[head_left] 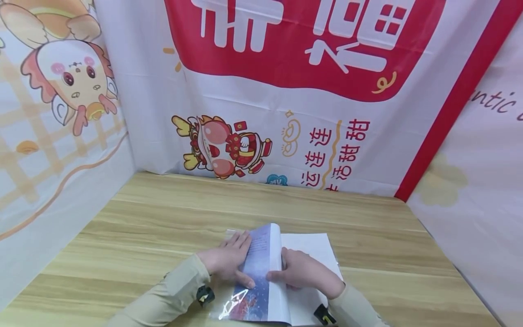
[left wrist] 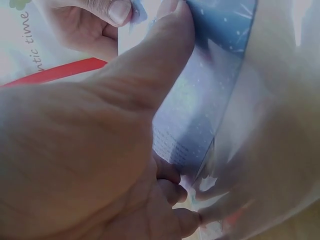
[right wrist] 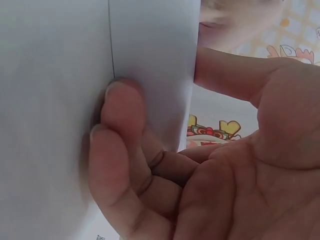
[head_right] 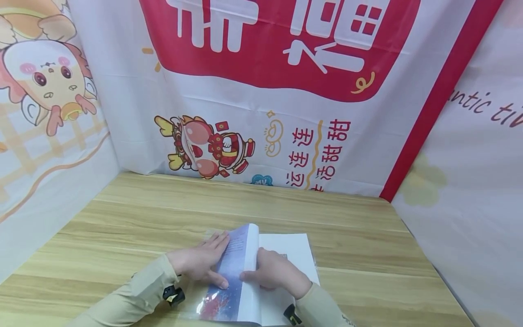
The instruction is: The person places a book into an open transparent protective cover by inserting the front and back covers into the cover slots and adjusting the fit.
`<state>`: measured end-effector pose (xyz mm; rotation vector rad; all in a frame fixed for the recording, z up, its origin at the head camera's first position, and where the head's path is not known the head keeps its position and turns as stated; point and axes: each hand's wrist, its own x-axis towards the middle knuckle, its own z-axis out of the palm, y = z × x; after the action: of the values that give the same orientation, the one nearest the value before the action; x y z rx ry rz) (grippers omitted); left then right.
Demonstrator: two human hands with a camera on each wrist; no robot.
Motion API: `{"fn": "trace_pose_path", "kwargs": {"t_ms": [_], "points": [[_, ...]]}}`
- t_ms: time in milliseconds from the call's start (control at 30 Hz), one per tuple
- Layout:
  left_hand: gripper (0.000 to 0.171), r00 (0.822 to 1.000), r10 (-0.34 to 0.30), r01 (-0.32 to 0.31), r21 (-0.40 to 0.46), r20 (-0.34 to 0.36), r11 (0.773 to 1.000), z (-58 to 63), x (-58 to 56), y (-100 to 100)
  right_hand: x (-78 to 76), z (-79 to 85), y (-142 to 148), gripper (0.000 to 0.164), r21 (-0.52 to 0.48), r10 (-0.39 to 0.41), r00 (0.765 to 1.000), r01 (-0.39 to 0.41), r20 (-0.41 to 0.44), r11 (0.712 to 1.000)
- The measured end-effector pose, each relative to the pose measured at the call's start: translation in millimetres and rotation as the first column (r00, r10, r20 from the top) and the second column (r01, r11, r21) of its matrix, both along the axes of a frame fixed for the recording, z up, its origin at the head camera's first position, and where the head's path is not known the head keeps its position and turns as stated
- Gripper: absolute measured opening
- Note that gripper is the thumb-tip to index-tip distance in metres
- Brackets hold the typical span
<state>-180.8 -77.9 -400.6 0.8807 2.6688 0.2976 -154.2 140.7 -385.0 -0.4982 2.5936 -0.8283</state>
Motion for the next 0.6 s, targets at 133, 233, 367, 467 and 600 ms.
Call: {"fn": "trace_pose_path", "kwargs": {"t_ms": [133, 233, 367, 467, 600], "points": [[0.117, 1.0, 0.005, -0.005, 0.011, 0.024, 1.0, 1.0, -0.7, -1.8, -2.4, -1.0, 1.3, 0.04, -0.035, 0.001, 1.0, 0.0, 0.027, 0.999], [0.116, 0.999, 0.006, -0.007, 0.02, 0.047, 1.0, 1.8, -1.2, -2.1, -5.2, -4.0, 3.4, 0.042, -0.076, -0.013, 0.999, 0.017, 0.052, 0.997], [0.116, 0.998, 0.002, -0.004, 0.029, 0.06, 1.0, 2.7, -1.7, -2.1, -7.4, -7.4, 4.3, 0.043, -0.103, -0.023, 0.998, 0.029, 0.053, 0.994], [0.116, 0.999, 0.0, -0.002, 0.029, 0.054, 1.0, 3.4, -1.6, -2.2, -7.3, -8.2, 3.7, 0.042, -0.1, -0.02, 0.999, 0.024, 0.042, 0.995], [0.116, 0.999, 0.0, -0.002, 0.03, 0.051, 1.0, 3.9, -1.4, -3.0, -7.2, -7.8, 2.0, 0.042, -0.086, -0.013, 1.0, 0.016, 0.026, 0.996]]}}
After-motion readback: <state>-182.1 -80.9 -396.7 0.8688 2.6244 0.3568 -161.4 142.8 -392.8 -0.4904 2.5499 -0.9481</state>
